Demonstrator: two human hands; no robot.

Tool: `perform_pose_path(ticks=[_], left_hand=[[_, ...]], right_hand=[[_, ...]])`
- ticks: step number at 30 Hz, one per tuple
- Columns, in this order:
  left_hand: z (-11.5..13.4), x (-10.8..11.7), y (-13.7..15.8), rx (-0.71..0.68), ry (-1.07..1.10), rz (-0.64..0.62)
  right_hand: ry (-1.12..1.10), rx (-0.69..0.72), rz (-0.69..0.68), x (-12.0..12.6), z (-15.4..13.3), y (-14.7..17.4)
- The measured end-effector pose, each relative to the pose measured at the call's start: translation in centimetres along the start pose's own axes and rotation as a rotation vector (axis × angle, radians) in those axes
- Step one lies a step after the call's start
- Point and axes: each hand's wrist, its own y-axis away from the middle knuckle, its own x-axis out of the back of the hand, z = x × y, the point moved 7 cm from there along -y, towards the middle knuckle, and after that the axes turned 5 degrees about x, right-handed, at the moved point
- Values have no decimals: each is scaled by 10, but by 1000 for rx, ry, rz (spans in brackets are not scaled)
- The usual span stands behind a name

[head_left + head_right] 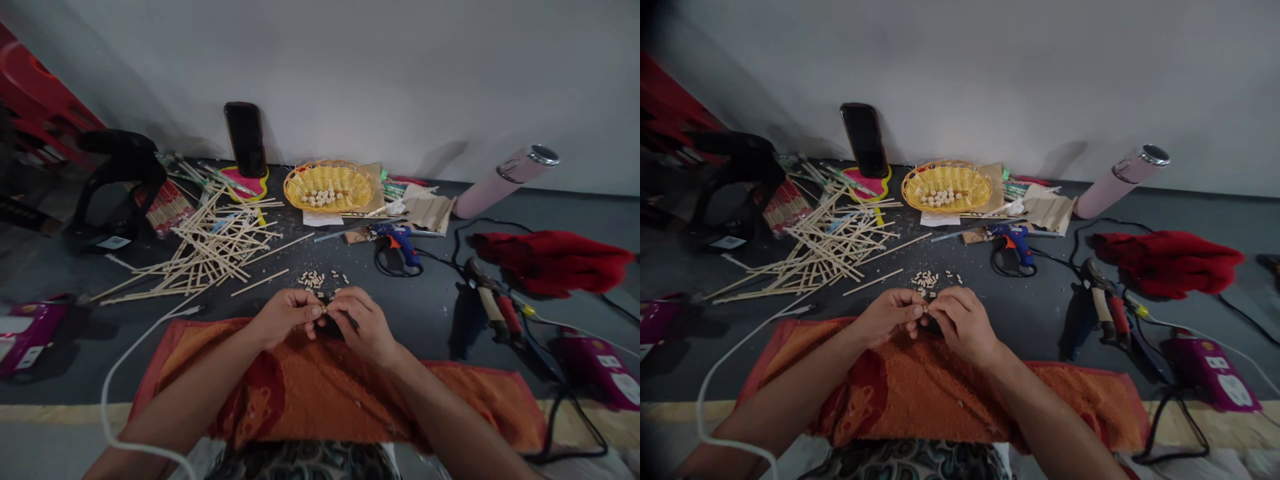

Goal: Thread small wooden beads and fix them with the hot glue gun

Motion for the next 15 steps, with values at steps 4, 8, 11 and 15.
perform_pose_path(ticks=[4,8,11,15], left_hand=[[-1,0,-1,1,-14,7],[-1,1,0,-7,-25,10],[-1,1,0,-20,-28,13],[0,1,0,-42,-40,8]], right_hand=[[15,-5,-15,-1,-1,-1],[17,-6,-20,-2,0,0],[8,-9,-21,-2,0,0],[12,-10,-26,-2,0,-1]])
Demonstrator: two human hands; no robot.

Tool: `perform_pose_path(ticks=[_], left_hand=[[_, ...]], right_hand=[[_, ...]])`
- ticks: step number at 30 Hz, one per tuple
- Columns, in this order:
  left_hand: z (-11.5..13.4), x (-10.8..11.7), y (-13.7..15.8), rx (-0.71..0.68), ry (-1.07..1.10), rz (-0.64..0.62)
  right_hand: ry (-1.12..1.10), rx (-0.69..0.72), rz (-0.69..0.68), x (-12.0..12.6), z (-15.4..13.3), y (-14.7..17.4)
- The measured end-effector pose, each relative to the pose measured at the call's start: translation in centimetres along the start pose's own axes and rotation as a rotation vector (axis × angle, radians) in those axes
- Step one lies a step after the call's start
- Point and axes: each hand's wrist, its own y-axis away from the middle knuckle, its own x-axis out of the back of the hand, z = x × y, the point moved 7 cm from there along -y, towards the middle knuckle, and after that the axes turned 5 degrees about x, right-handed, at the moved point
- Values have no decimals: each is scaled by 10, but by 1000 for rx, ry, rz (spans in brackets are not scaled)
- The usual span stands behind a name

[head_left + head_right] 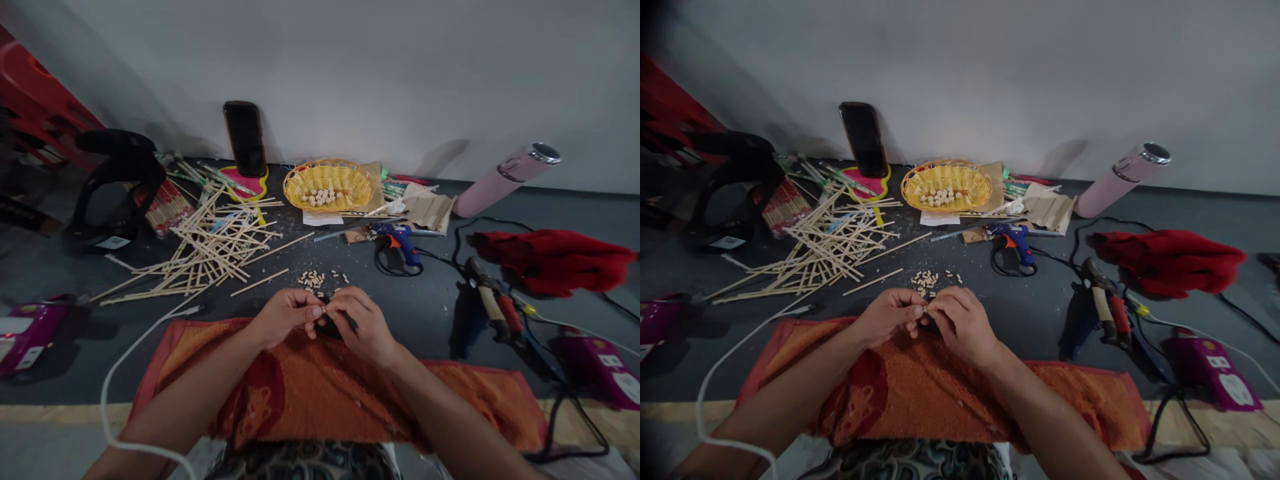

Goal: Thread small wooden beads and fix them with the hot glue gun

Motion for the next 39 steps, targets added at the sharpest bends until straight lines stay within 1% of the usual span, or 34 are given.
perform_pose_path(ticks=[11,16,21,23,30,34,39], left_hand=[[1,1,0,-6,-18,13],[1,0,0,6,0,-5],[0,-1,1,34,-14,-24],[-1,-2,2,47,-20,-35],[-1,-4,3,72,-7,-60],[-2,-5,4,82,-22,-89],[-3,-5,4,78,-48,-85]], right_hand=[[-39,-29,-8,0,2,1],[-204,-61,24,7,3,0],[-336,-73,-57,4,2,-1],[-363,-75,-68,3,2,-1],[-355,-35,-88,3,-1,-3],[-382,-49,-109,1,-1,-2],[-402,-45,-112,-2,0,-1]])
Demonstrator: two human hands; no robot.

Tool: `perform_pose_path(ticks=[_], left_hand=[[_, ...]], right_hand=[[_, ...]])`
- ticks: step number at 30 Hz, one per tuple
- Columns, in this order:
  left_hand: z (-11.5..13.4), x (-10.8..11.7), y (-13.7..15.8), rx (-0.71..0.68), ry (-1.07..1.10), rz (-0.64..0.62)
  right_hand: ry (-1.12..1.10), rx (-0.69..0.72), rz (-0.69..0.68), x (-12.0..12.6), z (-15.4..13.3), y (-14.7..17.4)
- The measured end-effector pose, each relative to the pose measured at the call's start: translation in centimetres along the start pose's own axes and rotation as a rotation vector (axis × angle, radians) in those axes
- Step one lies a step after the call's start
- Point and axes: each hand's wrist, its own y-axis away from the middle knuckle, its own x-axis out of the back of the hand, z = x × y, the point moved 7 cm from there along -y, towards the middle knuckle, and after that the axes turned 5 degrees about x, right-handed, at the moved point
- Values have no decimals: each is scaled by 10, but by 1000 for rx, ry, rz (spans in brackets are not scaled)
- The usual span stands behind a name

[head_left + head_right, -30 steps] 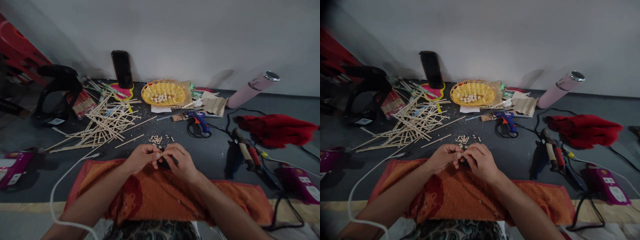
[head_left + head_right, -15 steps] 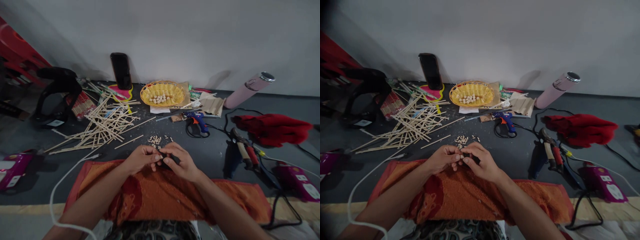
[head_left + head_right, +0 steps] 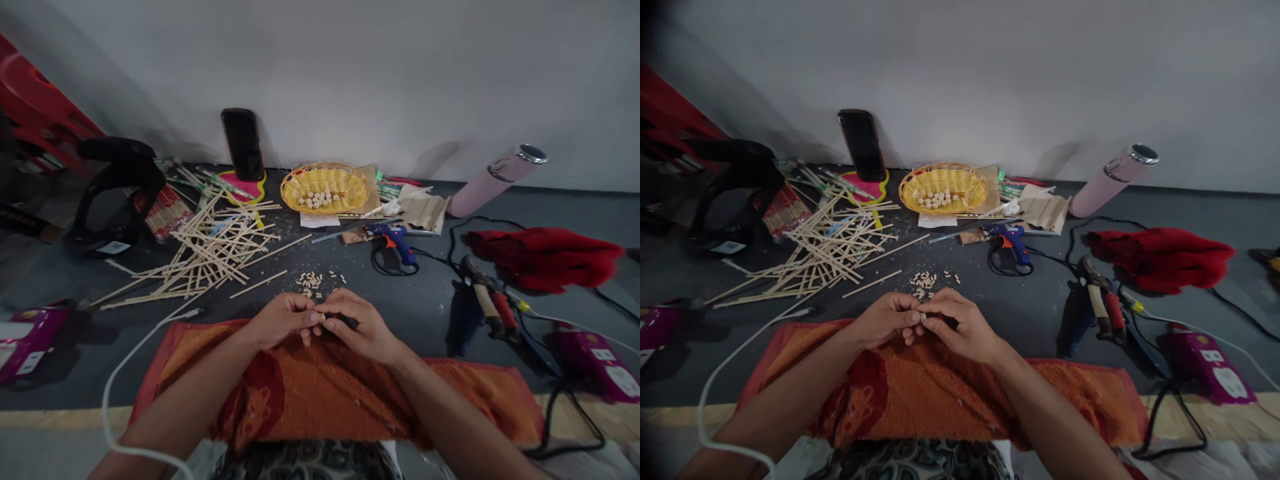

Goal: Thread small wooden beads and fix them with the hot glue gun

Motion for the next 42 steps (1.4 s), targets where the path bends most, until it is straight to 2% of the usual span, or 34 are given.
perform_pose_path(ticks=[5,12,20,26,37,40,42], left_hand=[[1,0,-2,-15,3,21],[5,2,-1,-35,29,52],[6,3,0,-39,-37,89],[6,1,1,-30,-41,61],[5,5,0,-21,6,93],[6,7,0,-3,59,118],[8,8,1,-3,77,138]], right_hand=[[41,-16,26,2,-1,-1],[208,7,110,8,-5,-1],[340,58,79,0,2,4],[351,75,72,0,2,5],[344,84,70,-3,3,6],[362,53,103,9,1,3],[448,-8,210,32,5,3]])
